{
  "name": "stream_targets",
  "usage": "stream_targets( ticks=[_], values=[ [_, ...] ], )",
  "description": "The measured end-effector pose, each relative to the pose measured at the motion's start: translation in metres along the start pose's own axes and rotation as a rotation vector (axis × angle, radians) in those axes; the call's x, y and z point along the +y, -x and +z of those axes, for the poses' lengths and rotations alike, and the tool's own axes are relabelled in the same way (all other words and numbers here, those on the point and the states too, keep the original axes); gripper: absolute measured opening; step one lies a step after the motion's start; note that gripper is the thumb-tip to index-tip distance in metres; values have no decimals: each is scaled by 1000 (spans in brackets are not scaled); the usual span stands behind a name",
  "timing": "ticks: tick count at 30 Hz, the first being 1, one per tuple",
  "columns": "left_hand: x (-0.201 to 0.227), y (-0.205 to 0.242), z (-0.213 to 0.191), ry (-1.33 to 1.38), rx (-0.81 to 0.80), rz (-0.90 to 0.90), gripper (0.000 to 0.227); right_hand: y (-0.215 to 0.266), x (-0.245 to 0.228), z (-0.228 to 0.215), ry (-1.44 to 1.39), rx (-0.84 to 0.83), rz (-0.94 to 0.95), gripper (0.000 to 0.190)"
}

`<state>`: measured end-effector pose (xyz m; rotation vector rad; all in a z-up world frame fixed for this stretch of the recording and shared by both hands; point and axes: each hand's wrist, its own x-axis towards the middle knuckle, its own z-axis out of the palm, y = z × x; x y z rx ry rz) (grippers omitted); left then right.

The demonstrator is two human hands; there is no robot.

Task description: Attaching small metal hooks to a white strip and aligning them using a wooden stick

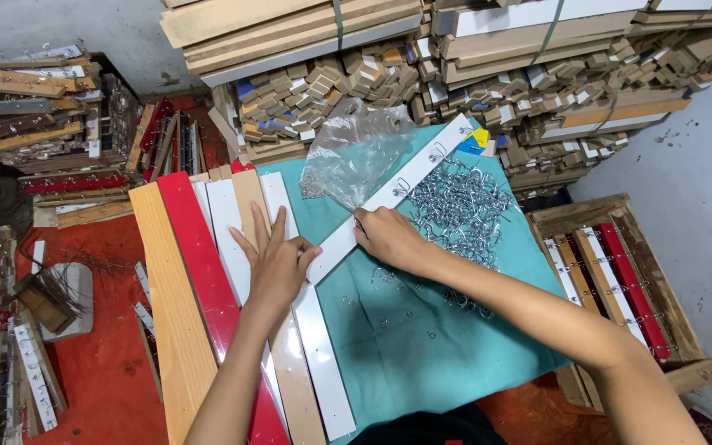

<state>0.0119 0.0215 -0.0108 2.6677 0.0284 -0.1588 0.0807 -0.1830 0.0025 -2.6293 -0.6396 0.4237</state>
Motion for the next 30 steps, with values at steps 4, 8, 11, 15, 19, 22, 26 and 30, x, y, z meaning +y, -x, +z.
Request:
stream_targets(
  ticks=[4,8,11,15,19,22,26,30],
  values=[
    [3,1,2,-34,-29,27,35,-2,3,1,-20,-1,2,24],
    [-3,-1,10,-48,-24,42,36,9,-1,-8,-91,-63,45,27],
    [-4,-2,12,-63,-14,46,37,21,2,-19,-54,-149,64,29],
    [-4,-2,10,-77,-2,44,37,26,16,-11,-1,-379,3,15],
    [-6,-3,12,-59,-9,33,34,27,27,10,34,-391,-146,16],
    [-7,-4,12,-45,15,41,33,25,38,24,72,-383,-220,7],
    [-12,-6,15,-15,13,26,31,29,29,12,27,-357,-241,6],
    [-11,-6,12,18,-7,26,30,39,2,-10,-134,-264,-338,10]
  ],
)
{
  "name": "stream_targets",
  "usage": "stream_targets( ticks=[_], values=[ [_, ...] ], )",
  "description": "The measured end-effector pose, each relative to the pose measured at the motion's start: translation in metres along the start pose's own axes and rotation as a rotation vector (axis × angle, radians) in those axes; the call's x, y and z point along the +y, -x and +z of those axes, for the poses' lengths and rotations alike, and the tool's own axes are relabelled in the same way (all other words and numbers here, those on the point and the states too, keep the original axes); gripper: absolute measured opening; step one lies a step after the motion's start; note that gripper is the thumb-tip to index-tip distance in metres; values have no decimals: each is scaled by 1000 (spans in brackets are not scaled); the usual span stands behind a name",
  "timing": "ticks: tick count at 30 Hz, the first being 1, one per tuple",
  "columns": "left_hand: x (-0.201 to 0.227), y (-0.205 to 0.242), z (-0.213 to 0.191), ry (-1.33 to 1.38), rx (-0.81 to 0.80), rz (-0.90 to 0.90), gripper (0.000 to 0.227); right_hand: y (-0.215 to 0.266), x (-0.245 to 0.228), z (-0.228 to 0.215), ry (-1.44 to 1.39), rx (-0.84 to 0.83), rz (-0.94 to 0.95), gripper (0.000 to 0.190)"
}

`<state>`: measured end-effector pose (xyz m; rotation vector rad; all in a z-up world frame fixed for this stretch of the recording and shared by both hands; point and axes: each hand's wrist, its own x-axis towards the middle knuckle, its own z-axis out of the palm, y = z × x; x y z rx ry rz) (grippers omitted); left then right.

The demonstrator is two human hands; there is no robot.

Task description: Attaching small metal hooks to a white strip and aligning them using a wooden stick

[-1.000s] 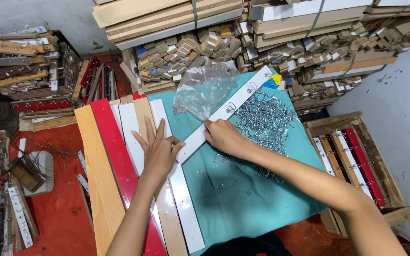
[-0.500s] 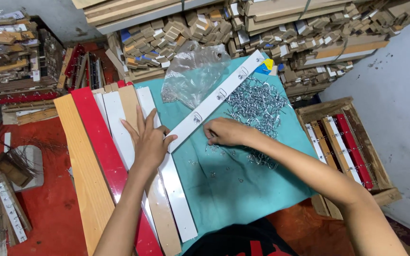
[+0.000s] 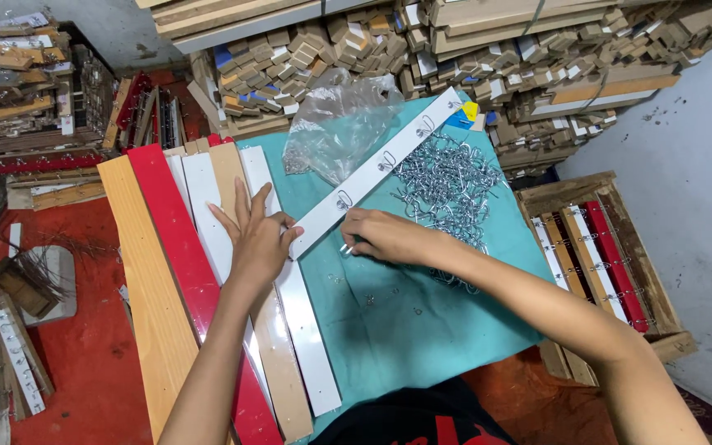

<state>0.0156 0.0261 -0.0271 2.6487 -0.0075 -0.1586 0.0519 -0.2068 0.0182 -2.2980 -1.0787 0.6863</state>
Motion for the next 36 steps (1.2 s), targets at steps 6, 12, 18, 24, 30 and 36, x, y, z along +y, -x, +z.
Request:
stream_targets(
  ticks=[6,12,18,24,30,36],
  values=[
    [2,4,-8,53,-29,25,28,-12,-21,13,-557,253,87,21],
    [8,7,-14,37,-41,18,28,-22,-19,33,-224,493,-106,31],
    [7,5,-15,27,-25,9,27,-19,4,43,-49,381,-95,7],
    [7,6,-17,27,-14,-14,23,-22,3,43,71,306,-64,18],
    [8,4,-17,56,-23,-17,20,-26,2,34,-61,296,-93,11],
    [7,4,-17,70,-15,-10,21,-27,3,30,-125,290,-77,10]
  ],
)
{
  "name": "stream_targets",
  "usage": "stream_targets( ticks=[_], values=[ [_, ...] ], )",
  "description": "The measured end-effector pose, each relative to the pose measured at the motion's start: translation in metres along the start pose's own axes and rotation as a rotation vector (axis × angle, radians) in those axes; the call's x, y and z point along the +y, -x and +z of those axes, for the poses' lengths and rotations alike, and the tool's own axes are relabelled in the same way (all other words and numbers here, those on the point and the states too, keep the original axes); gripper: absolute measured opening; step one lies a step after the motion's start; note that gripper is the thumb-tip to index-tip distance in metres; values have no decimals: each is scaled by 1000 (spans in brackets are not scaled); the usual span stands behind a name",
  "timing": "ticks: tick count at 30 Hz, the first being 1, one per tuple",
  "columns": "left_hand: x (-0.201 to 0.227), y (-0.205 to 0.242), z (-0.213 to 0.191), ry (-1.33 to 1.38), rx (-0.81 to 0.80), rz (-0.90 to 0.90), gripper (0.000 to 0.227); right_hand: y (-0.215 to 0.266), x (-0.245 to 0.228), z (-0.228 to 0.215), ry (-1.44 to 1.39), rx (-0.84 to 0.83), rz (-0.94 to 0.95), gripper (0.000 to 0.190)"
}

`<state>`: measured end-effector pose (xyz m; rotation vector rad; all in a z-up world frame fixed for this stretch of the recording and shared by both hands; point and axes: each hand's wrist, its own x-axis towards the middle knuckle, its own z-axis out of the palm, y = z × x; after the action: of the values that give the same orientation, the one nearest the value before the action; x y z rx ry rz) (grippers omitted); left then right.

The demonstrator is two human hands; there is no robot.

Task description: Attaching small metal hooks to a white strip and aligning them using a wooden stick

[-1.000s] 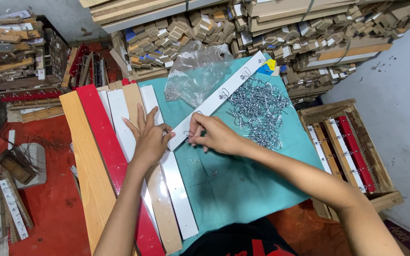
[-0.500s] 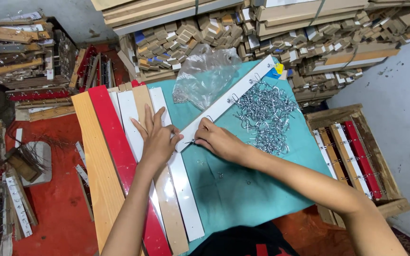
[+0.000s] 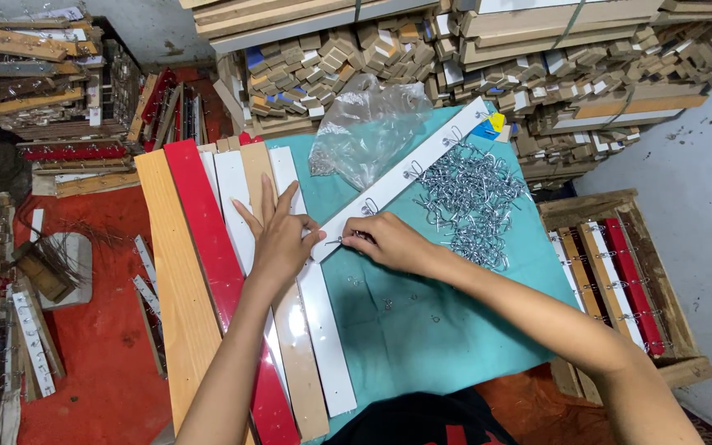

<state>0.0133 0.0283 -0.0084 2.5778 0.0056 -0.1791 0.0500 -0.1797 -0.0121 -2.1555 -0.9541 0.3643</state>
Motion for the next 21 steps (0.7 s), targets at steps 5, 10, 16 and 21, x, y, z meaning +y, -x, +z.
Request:
stream_targets(
  ticks=[5,10,16,21],
  values=[
    [-1,0,1,15,2,5,21,0,-2,-1,-26,-2,10,10],
    [-2,0,2,36,7,13,22,0,-5,-1,-17,-3,8,12],
    [-1,2,1,26,8,10,23,-1,-10,-2,2,-19,21,15],
    [0,2,0,34,5,8,24,0,-10,-3,-3,-19,25,15]
  ],
)
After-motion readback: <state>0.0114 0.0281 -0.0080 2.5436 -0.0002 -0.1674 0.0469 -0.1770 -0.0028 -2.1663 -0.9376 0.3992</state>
